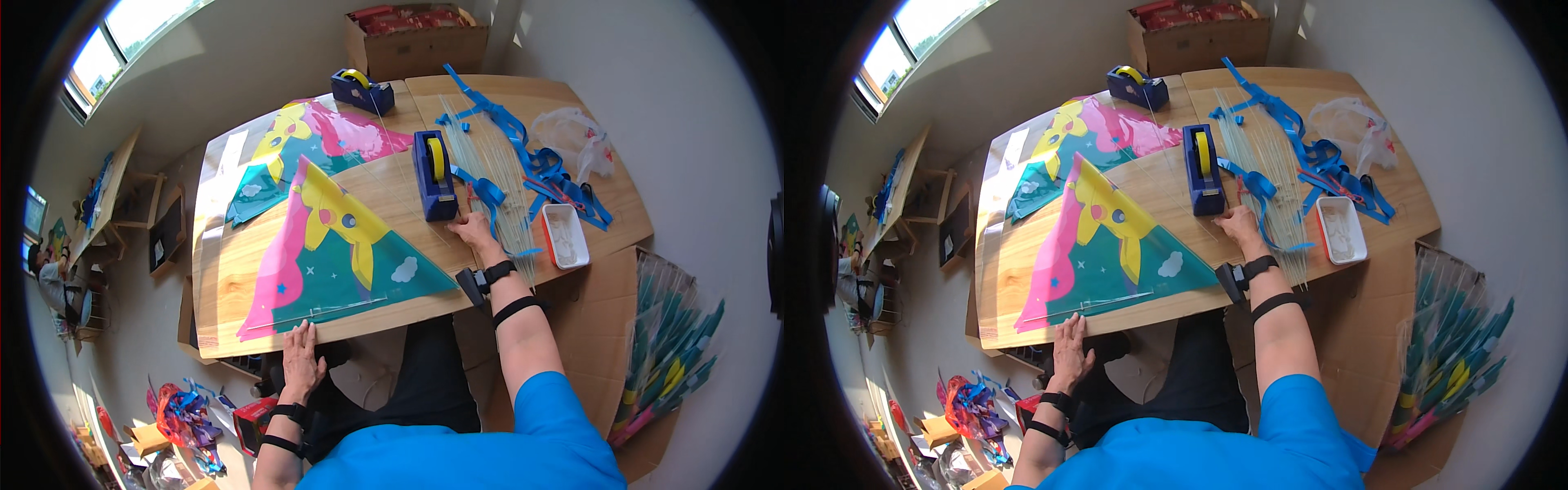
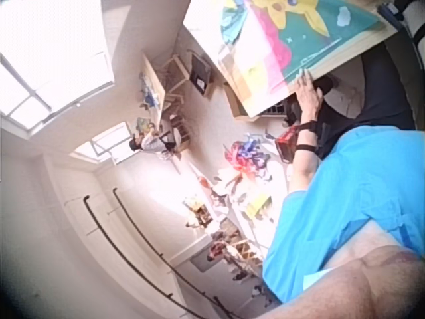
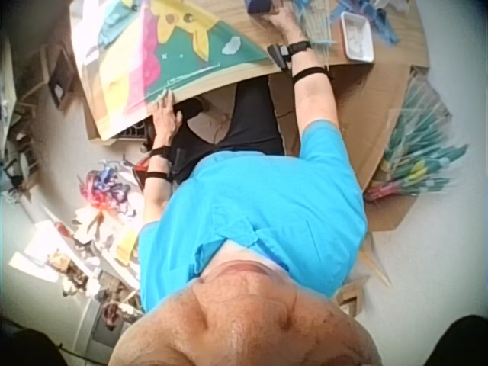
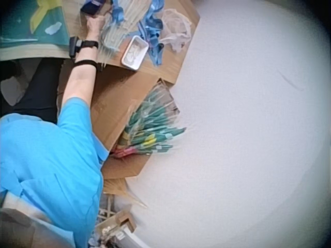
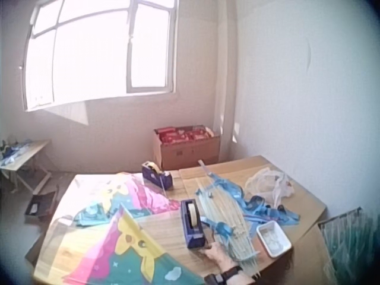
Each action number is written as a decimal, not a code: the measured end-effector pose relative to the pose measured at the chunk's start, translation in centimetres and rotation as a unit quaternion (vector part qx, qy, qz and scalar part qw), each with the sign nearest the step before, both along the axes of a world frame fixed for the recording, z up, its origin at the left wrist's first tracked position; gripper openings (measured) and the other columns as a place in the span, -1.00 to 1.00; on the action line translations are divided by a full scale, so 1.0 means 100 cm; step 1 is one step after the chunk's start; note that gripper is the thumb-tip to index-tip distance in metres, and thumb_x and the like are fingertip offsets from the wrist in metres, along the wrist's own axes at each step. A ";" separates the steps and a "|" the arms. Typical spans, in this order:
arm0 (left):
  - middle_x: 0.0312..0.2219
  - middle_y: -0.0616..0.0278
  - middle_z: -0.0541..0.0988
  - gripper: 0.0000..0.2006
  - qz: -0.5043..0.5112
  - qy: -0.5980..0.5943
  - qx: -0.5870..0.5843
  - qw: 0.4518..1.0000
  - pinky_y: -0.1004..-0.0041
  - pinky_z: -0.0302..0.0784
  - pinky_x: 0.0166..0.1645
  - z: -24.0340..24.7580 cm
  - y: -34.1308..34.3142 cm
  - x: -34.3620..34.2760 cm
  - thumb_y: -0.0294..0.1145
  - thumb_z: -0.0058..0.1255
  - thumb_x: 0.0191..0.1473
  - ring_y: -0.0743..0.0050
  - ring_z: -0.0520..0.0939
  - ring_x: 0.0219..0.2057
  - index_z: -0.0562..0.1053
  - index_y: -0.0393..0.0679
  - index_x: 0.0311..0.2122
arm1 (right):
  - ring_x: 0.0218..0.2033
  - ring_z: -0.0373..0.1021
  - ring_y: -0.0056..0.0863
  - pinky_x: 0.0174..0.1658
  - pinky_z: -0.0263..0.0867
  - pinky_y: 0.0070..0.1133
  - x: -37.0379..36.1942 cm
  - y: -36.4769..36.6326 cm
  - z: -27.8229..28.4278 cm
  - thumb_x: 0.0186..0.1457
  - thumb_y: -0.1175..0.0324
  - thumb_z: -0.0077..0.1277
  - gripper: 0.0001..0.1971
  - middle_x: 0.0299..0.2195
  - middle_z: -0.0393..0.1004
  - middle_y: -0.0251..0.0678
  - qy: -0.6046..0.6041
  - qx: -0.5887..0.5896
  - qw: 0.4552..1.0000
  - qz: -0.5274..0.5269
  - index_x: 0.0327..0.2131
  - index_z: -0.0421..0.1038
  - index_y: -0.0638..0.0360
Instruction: Assembling a kite by attaching support rods and tape to a plastic sheet.
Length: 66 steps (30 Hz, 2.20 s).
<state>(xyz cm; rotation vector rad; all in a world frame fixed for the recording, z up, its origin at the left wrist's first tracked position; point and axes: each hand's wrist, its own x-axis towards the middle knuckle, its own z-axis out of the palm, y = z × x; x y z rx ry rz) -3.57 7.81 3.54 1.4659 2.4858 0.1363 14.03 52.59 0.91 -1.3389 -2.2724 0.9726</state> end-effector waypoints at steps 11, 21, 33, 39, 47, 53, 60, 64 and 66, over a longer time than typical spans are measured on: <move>0.14 0.04 0.22 -0.31 0.041 -0.017 0.094 0.995 0.12 -0.08 0.33 -0.002 -0.006 -0.005 -0.38 0.08 -0.17 0.02 0.18 0.19 0.19 -0.23 0.15 | -0.61 0.21 -0.79 -0.54 0.12 -0.78 -0.031 -0.090 0.080 0.09 0.30 0.12 -0.81 -0.54 0.41 -0.52 0.296 -0.380 0.876 0.025 -0.30 0.50 0.22; 0.13 0.24 0.25 -0.39 0.062 0.054 0.175 0.981 0.14 -0.05 0.30 -0.010 -0.028 -0.023 -0.37 0.11 -0.10 0.14 0.16 0.19 0.26 -0.12 0.14 | -0.77 -0.03 -0.83 -0.70 -0.15 -0.75 -0.133 -0.272 0.031 0.03 0.35 0.16 -0.85 -0.73 0.21 -0.62 0.227 -0.530 0.816 0.038 -0.36 0.51 0.21; 0.14 0.34 0.26 -0.38 0.035 0.079 0.120 0.989 0.13 -0.14 0.30 -0.033 -0.033 -0.031 -0.33 0.08 -0.10 0.23 0.16 0.19 0.26 -0.04 0.15 | -0.75 0.04 -0.78 -0.70 -0.13 -0.69 -0.169 -0.307 0.000 -0.07 0.38 0.17 -0.88 -0.70 0.29 -0.55 0.098 -0.476 0.874 -0.005 -0.45 0.55 0.23; 0.12 0.30 0.28 -0.38 0.029 0.074 0.131 0.988 0.13 -0.13 0.30 -0.033 -0.034 -0.034 -0.40 0.05 -0.14 0.22 0.21 0.17 0.26 -0.08 0.13 | -0.55 0.30 -0.68 -0.49 0.20 -0.67 -0.170 -0.314 -0.007 -0.07 0.38 0.16 -0.83 -0.57 0.47 -0.44 0.085 -0.406 0.910 0.004 -0.44 0.57 0.31; 0.07 0.27 0.33 -0.41 0.033 0.048 0.159 0.986 0.13 -0.09 0.28 -0.032 -0.031 -0.036 -0.53 -0.04 -0.15 0.22 0.26 0.13 0.24 -0.09 0.10 | -0.47 0.40 -0.65 -0.38 0.31 -0.63 -0.170 -0.316 -0.030 -0.08 0.34 0.17 -0.82 -0.54 0.54 -0.37 0.092 -0.321 0.943 -0.001 -0.43 0.58 0.28; 0.06 0.29 0.33 -0.37 0.038 0.058 0.144 0.987 0.12 -0.10 0.28 -0.031 -0.030 -0.036 -0.57 -0.09 -0.12 0.26 0.27 0.12 0.20 -0.03 0.17 | -0.43 0.36 -0.70 -0.37 0.28 -0.69 -0.174 -0.319 -0.016 -0.03 0.37 0.17 -0.82 -0.47 0.53 -0.41 0.051 -0.295 0.954 0.007 -0.38 0.57 0.30; 0.05 0.30 0.33 -0.39 0.039 0.105 0.121 0.986 0.11 -0.13 0.30 -0.038 -0.024 -0.032 -0.51 -0.08 -0.07 0.27 0.26 0.12 0.24 0.08 0.18 | -0.52 0.42 -0.63 -0.42 0.34 -0.61 -0.173 -0.318 -0.028 -0.09 0.31 0.18 -0.80 -0.55 0.56 -0.34 0.068 -0.276 0.959 -0.002 -0.43 0.59 0.25; 0.05 0.29 0.33 -0.41 0.052 0.119 0.101 0.986 0.09 -0.15 0.31 -0.038 -0.021 -0.026 -0.48 -0.06 -0.07 0.26 0.26 0.12 0.25 0.08 0.17 | -0.53 0.43 -0.62 -0.42 0.34 -0.60 -0.172 -0.319 -0.031 -0.11 0.29 0.18 -0.80 -0.57 0.55 -0.33 0.077 -0.262 0.962 0.003 -0.44 0.59 0.22; 0.05 0.28 0.33 -0.40 0.055 0.117 0.098 0.987 0.08 -0.15 0.31 -0.037 -0.020 -0.026 -0.48 -0.05 -0.07 0.25 0.26 0.12 0.25 0.07 0.17 | -0.54 0.43 -0.59 -0.42 0.35 -0.59 -0.172 -0.319 -0.031 -0.12 0.28 0.18 -0.81 -0.59 0.55 -0.31 0.070 -0.238 0.969 0.009 -0.45 0.59 0.20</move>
